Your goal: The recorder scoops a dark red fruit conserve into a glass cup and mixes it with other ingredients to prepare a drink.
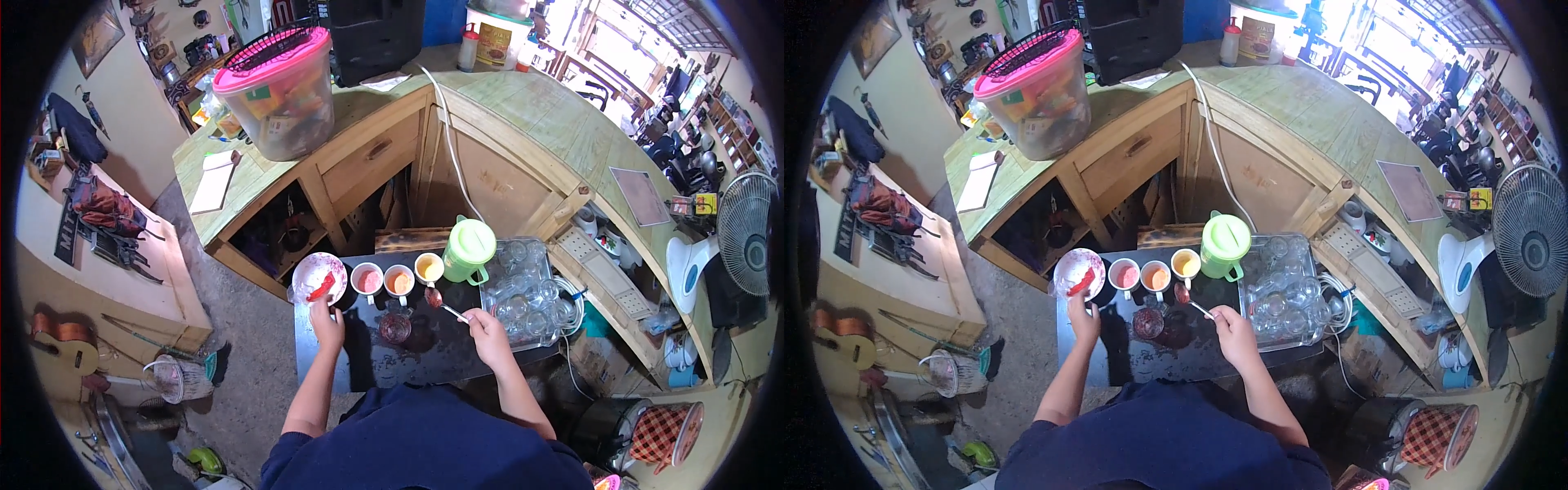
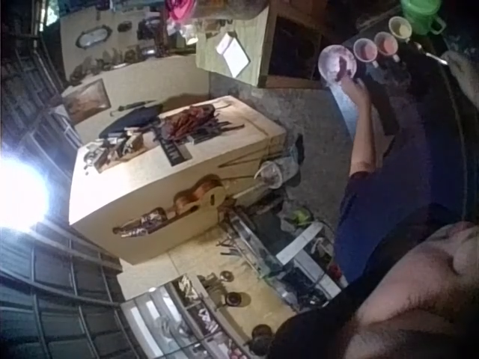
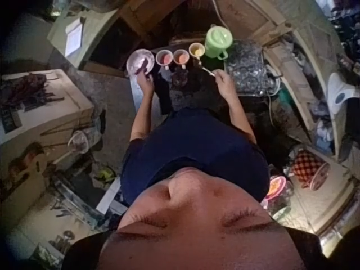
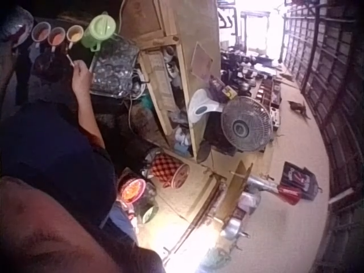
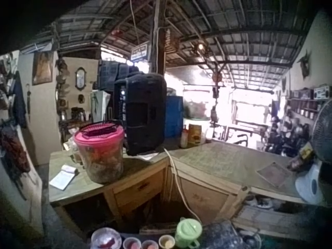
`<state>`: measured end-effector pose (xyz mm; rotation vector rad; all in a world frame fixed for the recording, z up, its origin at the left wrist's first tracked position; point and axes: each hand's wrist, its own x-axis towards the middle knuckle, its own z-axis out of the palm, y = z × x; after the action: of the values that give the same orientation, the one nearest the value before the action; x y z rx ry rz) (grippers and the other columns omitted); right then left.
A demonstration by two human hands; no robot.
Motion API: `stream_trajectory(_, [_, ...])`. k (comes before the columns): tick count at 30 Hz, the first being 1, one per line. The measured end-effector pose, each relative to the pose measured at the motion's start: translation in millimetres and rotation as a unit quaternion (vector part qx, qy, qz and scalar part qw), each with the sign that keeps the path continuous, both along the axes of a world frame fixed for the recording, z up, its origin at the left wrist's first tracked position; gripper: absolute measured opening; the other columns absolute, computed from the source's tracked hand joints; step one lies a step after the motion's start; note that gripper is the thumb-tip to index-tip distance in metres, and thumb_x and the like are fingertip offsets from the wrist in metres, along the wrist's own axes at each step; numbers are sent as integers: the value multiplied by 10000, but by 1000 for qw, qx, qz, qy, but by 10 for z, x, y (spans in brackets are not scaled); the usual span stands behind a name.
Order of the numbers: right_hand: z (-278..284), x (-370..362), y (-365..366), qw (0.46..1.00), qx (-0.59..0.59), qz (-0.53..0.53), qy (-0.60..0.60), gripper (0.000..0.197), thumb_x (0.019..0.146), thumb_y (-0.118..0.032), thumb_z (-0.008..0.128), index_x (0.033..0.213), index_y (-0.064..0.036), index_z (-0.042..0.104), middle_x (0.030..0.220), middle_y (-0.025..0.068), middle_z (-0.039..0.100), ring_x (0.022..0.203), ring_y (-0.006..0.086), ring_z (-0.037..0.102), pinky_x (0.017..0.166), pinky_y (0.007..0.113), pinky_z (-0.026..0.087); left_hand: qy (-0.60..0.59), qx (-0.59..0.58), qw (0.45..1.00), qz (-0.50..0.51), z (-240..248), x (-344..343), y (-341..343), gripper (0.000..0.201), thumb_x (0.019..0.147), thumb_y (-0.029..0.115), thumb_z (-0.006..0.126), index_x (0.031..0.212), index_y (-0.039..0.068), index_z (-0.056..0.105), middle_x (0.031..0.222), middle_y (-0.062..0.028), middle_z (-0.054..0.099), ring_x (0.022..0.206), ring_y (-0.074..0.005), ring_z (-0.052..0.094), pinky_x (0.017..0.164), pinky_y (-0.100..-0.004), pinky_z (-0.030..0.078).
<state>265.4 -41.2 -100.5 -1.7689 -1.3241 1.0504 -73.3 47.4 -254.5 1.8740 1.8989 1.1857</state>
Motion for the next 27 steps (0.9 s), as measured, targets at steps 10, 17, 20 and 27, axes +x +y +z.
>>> stream_trajectory(10, [-65,-120,122,998,31,0,55,234,1018,-177,483,964,-56,676,598,-85,374,531,20,328,480,225,268,268,-203,940,54,-146,-292,703,417,832,313,642,1181,85,630,1051,-170,666,1018,-352,592,927,-505,398])
stream_trajectory(17, [-32,-91,146,973,-50,-19,222,201,1036,-170,437,1046,-61,606,613,-74,379,521,31,361,474,211,287,226,-227,947,-8,128,-185,750,239,844,236,620,944,27,681,1006,-187,676,905,-348,637,833,-459,473])
stream_trajectory(20, [1,-193,178,915,-70,4,398,159,1042,-159,412,1085,-64,531,652,-38,415,528,50,390,484,206,310,-100,-104,989,14,85,-258,678,184,835,90,515,937,-33,607,755,-179,657,681,-315,653,632,-405,507])
stream_trajectory(27, [18,-388,140,924,-22,17,382,95,1029,-87,397,1093,-56,460,801,23,501,563,76,455,499,213,367,-497,-225,835,-76,1115,496,281,263,996,255,366,945,59,534,661,26,429,521,-82,382,486,-250,345])
